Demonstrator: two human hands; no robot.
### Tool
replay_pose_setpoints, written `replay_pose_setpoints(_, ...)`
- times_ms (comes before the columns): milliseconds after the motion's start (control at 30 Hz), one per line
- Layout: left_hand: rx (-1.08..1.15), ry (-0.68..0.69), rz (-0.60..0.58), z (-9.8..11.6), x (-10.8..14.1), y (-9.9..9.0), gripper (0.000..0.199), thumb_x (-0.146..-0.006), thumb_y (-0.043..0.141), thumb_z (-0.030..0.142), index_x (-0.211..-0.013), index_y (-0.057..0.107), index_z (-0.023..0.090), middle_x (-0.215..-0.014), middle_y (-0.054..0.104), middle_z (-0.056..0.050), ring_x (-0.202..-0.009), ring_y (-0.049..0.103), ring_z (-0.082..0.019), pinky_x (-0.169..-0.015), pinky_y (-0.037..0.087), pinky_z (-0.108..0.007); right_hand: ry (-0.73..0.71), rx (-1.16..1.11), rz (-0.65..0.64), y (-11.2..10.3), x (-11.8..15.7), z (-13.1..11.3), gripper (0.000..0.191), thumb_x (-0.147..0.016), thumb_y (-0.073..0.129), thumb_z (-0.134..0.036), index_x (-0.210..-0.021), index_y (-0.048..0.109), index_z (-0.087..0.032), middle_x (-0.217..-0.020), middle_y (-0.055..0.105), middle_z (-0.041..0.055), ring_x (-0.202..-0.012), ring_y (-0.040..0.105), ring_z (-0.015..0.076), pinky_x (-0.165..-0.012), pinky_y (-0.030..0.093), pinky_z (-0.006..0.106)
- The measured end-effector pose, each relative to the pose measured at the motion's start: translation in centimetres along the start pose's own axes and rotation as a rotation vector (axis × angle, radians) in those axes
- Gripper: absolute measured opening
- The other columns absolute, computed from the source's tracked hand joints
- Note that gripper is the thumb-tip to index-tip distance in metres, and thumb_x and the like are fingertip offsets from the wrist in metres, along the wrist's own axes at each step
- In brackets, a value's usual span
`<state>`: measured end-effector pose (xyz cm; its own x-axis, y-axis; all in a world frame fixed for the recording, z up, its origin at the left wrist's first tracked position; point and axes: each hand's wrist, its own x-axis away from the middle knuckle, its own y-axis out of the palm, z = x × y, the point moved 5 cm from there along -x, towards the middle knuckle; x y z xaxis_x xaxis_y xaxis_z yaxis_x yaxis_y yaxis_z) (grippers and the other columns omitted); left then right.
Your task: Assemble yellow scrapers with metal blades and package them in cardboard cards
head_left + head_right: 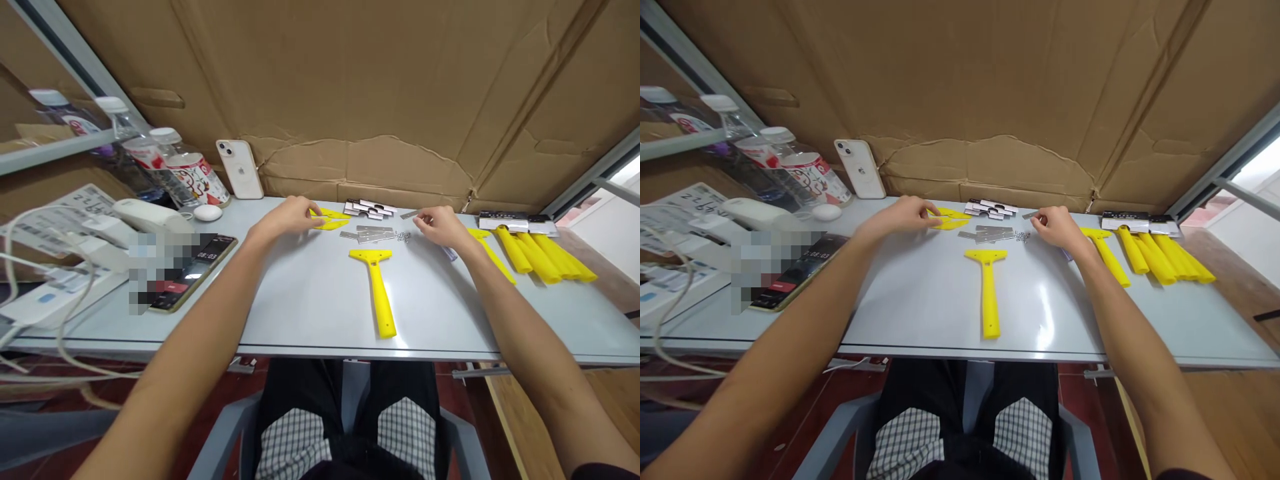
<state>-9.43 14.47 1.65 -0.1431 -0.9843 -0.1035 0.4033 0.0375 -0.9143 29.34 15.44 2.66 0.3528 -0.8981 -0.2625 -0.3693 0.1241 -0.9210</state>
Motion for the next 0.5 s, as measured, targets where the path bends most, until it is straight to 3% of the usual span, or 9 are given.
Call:
replay_pose_setpoints(100,-0.051,0.037,-0.138,0.3,0.0,1.4,0.043,-0.072,0.083,0.048,-0.107,0.089,0.024,-0.087,0.081,-0.007,-0.084,0.074,-0.029,-0.083,0.053,-0.035,-0.029,0.014,-0.016,-0.2,0.2,-1.1,0.035,-0.101,0.056,-0.040,-0.095,0.082,-0.018,-0.082,0.079,0.0095,-0.078,0.069,0.0262,-0.084,0.048,0.038)
replay_pose_setpoints(400,-0.127,-0.007,-0.214,2.0,0.8,1.5,0.032,-0.078,0.077,0.041,-0.103,0.085,0.022,-0.090,0.080,-0.007,-0.082,0.070,-0.026,-0.069,0.046,-0.032,-0.083,-0.006,-0.107,-0.3,1.0,-2.8,0.027,-0.100,0.061,-0.034,-0.096,0.082,-0.017,-0.075,0.076,0.0055,-0.072,0.066,0.0223,-0.073,0.042,0.033)
replay_pose_setpoints(500,-0.127,-0.035,-0.195,2.2,1.0,1.4,0.031,-0.078,0.080,0.039,-0.103,0.086,0.023,-0.091,0.079,-0.008,-0.085,0.069,-0.026,-0.070,0.045,-0.032,-0.083,0.010,-0.096,0.2,0.9,-2.7,0.027,-0.100,0.063,-0.032,-0.112,0.083,-0.018,-0.085,0.080,0.0065,-0.081,0.070,0.0242,-0.078,0.045,0.034)
